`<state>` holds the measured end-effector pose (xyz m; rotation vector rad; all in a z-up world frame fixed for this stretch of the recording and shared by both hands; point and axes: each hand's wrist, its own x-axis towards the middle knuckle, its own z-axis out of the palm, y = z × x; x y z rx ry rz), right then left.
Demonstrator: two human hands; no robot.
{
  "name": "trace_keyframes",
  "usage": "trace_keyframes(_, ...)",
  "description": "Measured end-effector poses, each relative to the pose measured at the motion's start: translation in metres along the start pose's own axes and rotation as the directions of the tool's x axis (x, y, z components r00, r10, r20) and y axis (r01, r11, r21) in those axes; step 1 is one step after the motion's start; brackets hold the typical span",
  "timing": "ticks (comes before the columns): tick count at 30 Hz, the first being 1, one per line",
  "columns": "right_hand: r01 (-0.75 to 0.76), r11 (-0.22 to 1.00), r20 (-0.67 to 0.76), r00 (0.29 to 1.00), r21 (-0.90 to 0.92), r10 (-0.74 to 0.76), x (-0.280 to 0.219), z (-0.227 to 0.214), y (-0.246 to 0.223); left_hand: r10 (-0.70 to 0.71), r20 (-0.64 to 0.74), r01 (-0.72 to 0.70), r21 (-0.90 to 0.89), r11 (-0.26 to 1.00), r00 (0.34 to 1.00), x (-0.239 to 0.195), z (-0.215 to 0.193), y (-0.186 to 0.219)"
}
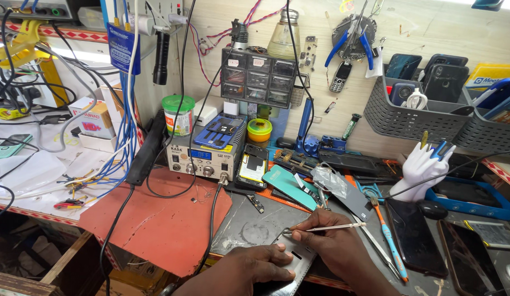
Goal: The person cleans the back of a disassembled mobile phone using a cotton swab and a small brush. They wipe the surface and edges repeatedly, then use the brush to sweep debris from the device.
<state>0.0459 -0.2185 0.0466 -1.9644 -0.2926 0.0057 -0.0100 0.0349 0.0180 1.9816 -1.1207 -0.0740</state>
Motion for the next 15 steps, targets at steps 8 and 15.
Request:
trace_keyframes(8,-0.023,0.992,-0.109,0.994,-0.121,0.01,-0.005,0.003,-0.008,-0.044,0.024,0.044,0.001,0.999,0.999,-0.001,-0.001,-0.003)
trace_keyframes(15,0.044,0.99,-0.149,0.987,-0.137,-0.065,-0.011,0.008,-0.005,-0.011,0.005,0.011,-0.02,1.0,1.0,0.0,0.002,-0.007)
